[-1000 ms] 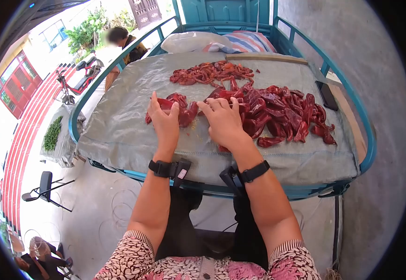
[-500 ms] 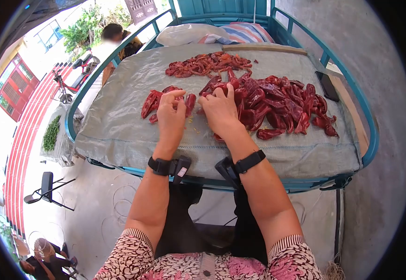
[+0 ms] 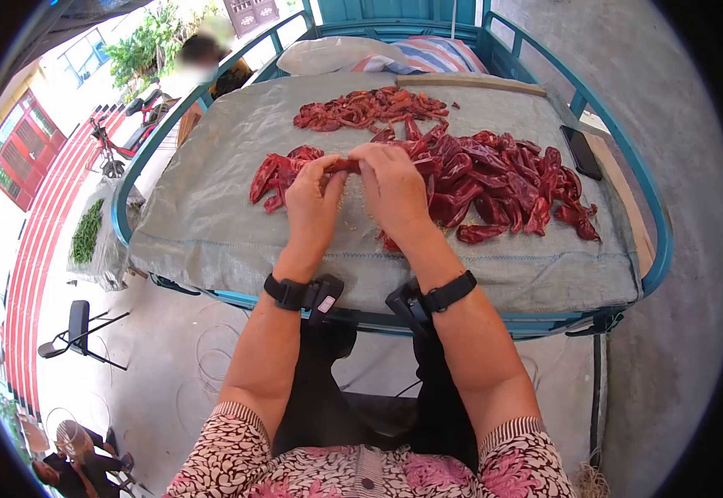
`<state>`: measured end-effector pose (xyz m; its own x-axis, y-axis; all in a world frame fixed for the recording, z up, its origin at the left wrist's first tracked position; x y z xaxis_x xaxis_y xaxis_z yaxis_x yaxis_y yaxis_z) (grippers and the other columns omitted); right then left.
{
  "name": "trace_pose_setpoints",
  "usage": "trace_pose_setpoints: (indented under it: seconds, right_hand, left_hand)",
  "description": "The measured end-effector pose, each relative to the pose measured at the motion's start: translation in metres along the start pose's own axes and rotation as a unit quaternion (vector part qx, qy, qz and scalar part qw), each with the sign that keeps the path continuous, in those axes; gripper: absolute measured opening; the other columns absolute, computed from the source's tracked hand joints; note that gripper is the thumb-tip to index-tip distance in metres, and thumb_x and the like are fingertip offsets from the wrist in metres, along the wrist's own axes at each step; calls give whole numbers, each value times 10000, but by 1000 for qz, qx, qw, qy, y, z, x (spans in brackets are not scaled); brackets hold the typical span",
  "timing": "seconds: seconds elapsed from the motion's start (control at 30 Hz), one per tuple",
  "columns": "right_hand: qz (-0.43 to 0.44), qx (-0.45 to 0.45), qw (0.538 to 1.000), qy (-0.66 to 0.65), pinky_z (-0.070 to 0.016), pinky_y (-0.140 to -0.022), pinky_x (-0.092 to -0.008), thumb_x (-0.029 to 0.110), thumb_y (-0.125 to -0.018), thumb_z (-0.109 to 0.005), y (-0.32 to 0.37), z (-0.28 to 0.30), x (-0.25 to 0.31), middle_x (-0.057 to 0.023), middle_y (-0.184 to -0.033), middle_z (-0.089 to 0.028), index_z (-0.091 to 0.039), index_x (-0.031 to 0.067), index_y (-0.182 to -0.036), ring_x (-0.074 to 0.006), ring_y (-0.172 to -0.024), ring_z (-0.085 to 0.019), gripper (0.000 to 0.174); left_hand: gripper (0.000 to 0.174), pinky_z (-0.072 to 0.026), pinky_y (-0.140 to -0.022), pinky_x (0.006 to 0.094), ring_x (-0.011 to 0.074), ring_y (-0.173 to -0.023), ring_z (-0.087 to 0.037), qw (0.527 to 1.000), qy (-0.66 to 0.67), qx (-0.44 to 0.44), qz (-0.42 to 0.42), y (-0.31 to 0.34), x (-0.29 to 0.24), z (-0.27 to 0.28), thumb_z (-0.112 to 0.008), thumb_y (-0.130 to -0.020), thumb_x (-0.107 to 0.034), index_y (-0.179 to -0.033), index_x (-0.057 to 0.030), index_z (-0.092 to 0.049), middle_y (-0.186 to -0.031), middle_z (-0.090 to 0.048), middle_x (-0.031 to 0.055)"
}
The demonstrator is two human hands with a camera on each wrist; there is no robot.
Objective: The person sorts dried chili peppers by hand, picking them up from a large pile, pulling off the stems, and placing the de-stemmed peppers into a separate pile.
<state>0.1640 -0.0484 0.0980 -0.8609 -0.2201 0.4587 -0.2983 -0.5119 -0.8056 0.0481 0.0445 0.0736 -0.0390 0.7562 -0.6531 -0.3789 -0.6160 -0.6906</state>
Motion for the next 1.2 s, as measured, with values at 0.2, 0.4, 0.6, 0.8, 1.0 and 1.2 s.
trace_pose_setpoints:
  seconds: [0.2,0.4,0.6,0.8,1.0,1.2]
  right_hand:
    - [-49,-33,998,30,-515,-891,-412,35,-927,-603,-3,19,-8,-109,-1031,-693,-703,98,-1041,-333,-1019,-640,164]
    - [-4,-29,992,125,-472,-951,-449,59,-893,-636,-13,26,-3,-66,-1109,-688,-709,128,-1075,-315,-1081,-599,208]
    - [-4,148,952,268,-414,-1051,-459,118,-808,-725,-20,-16,-21,-77,-1326,-623,-627,156,-1294,-346,-1273,-523,497]
    - [133,282,864,396,-315,-1109,-489,103,-806,-701,-19,-73,-32,-64,-1269,-647,-648,180,-1290,-298,-1268,-527,493]
    - [142,338,829,423,-327,-1071,-490,84,-873,-625,-16,-93,-41,-52,-1104,-663,-706,137,-1090,-258,-1171,-555,237]
    - [177,331,834,404,-314,-1095,-502,96,-854,-643,-15,-87,-32,-48,-1023,-691,-684,143,-1062,-249,-1093,-592,217]
  left_hand:
    - [223,-532,-744,389,310,-848,-654,994,24,-103,33,-2,13,20,-742,-860,-17,-1048,-16,-622,-965,-633,142]
    - [293,-456,-729,442,321,-820,-555,991,12,-110,73,-4,24,26,-773,-824,-20,-881,-21,-486,-908,-541,137]
    - [322,-440,-754,465,363,-853,-526,992,4,-120,41,-4,31,25,-770,-832,-32,-881,-22,-452,-892,-509,156]
    - [261,-467,-794,435,335,-894,-559,986,-24,-161,35,-4,31,35,-740,-840,2,-910,-23,-490,-966,-571,145]
    - [255,-475,-867,460,365,-1008,-561,976,-101,-194,20,-3,22,48,-700,-826,24,-1027,-26,-551,-1059,-573,164]
    - [247,-481,-881,462,361,-1041,-569,983,-90,-157,13,-3,18,46,-685,-836,-9,-1065,-44,-600,-1097,-601,151]
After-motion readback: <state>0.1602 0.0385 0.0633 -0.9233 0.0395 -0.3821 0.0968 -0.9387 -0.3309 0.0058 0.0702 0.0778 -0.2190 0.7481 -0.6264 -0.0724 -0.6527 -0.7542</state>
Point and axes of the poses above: each hand's wrist, its own y-axis away from the middle knuckle, its own z-axis out of the back of the hand, x = y × z, the point moved 10 cm from there along -y, towards the middle knuckle
